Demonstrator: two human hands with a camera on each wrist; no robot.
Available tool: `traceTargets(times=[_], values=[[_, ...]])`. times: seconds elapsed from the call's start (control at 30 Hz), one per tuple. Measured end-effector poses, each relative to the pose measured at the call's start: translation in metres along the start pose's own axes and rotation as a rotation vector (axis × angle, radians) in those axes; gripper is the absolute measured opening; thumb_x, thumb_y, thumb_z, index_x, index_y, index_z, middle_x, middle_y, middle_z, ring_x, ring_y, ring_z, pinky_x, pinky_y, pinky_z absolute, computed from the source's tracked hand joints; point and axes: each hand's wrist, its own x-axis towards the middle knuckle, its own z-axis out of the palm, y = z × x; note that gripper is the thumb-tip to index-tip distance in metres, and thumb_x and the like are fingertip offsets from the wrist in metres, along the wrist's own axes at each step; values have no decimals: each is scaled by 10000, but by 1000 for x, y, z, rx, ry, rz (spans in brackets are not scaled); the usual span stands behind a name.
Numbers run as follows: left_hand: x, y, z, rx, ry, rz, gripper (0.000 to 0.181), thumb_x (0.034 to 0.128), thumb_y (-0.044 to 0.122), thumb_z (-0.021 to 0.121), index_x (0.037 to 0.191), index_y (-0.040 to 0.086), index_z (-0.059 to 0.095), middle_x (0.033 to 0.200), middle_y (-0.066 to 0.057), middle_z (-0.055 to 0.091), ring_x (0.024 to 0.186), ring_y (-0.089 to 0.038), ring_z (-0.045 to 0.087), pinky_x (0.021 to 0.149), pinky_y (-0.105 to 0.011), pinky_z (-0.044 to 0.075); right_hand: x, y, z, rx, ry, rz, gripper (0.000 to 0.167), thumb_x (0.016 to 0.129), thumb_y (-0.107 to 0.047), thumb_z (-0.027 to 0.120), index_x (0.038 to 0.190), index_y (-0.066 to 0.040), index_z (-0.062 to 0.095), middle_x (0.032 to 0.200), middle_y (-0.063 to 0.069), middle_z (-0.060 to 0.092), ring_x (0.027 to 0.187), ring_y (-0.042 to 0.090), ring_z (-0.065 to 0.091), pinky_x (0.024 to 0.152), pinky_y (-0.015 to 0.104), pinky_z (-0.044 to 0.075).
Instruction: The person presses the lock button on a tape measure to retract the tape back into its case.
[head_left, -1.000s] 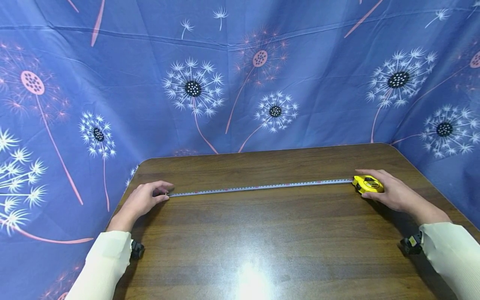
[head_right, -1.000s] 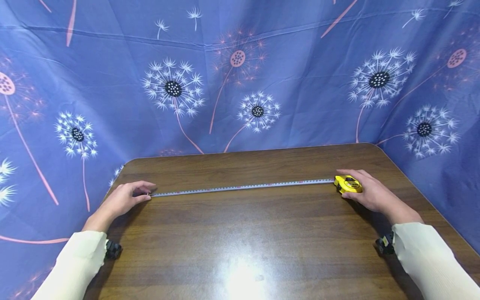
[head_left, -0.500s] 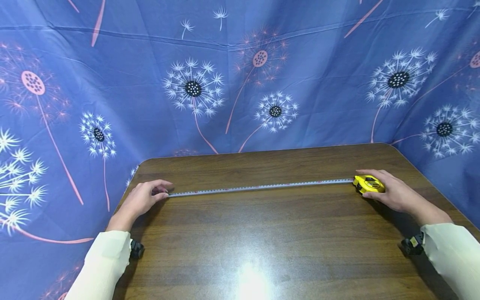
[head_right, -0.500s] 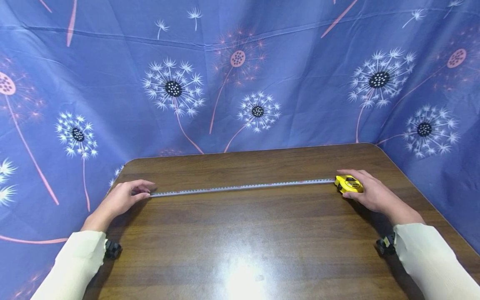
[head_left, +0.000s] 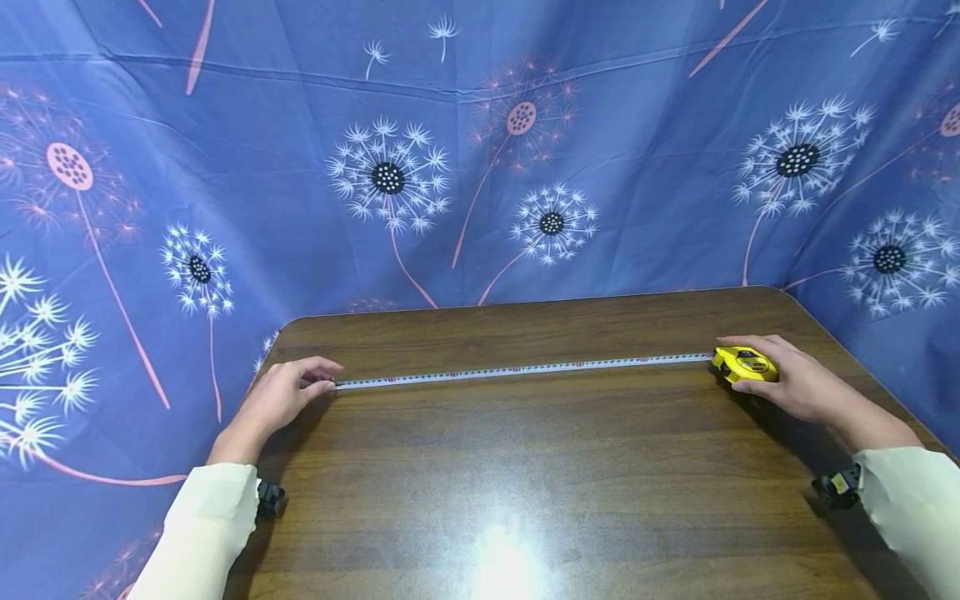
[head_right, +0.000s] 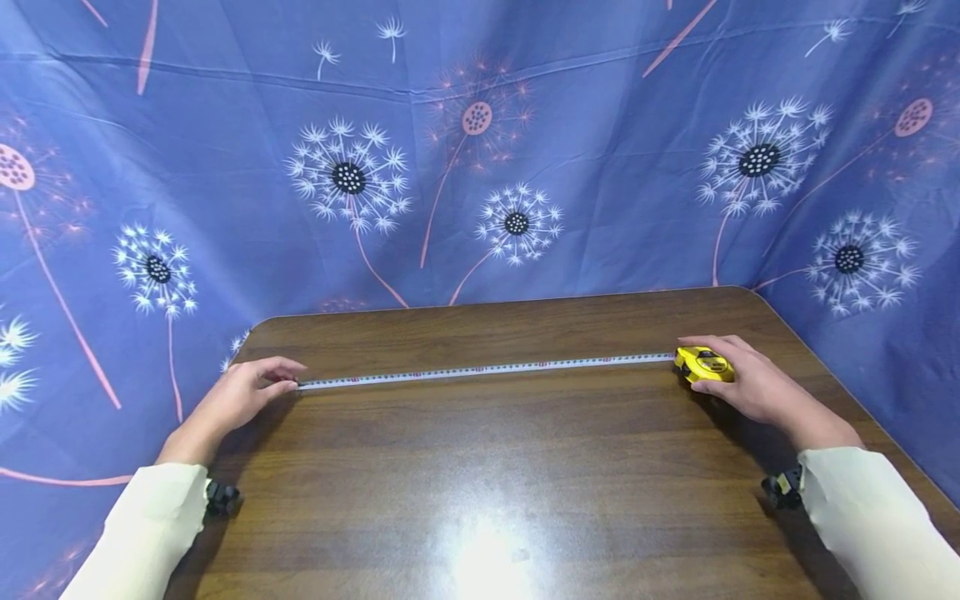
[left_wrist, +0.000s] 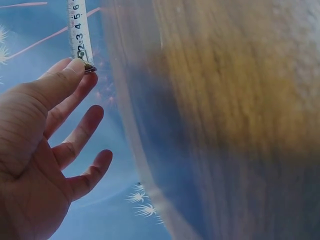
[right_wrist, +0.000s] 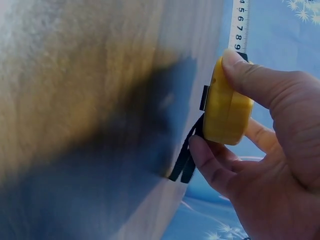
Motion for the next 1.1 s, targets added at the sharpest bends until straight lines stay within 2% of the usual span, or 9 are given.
traceTargets(times=[0.23, 0.57, 0.83, 0.93, 1.0, 1.1], values=[[-1, 6, -5, -11, 35, -12, 230, 995, 146, 709, 1222, 168, 740, 1079, -13, 761, 951, -267, 740, 791, -516, 557, 0, 0, -9, -30, 0, 5, 656, 862, -72, 840, 1445, -76, 539, 1276, 269, 552, 1080, 424, 541, 762, 535, 436], [2, 13, -11, -30, 129, 88, 200, 979, 89, 717, 1169, 142, 749, 1067, -26, 765, 911, -263, 735, 796, -523, 548, 1, -1, -21, -50, 11, -4, 653, 850, -56, 846, 1432, -81, 551, 1252, 232, 562, 1052, 361, 530, 740, 446, 427], [2, 18, -14, 7, 214, 166, 196, 962, 69, 732, 1118, 184, 763, 1039, 24, 767, 929, -254, 725, 828, -501, 527, -1, 2, -27, -90, 69, -73, 658, 819, -56, 869, 1411, -112, 587, 1245, 169, 598, 1034, 142, 458, 722, 314, 398], [2, 19, -16, 7, 230, 180, 198, 959, 65, 734, 1113, 185, 764, 1036, 26, 767, 934, -259, 727, 837, -499, 526, -1, 2, -29, -86, 76, -84, 652, 822, -55, 865, 1410, -114, 589, 1255, 172, 600, 1054, 145, 445, 745, 286, 366], [2, 19, -17, 4, 235, 182, 195, 957, 63, 735, 1108, 183, 765, 1043, 20, 767, 934, -262, 729, 843, -501, 526, -1, 2, -30, -77, 73, -82, 652, 823, -45, 861, 1411, -106, 587, 1270, 197, 594, 1077, 203, 459, 762, 282, 348], [2, 21, -18, 9, 245, 185, 185, 957, 66, 737, 1090, 189, 770, 1052, 13, 765, 929, -263, 729, 833, -500, 525, 0, 0, -33, -61, 53, -60, 647, 836, -33, 848, 1419, -95, 573, 1289, 240, 566, 1095, 311, 484, 773, 355, 376]])
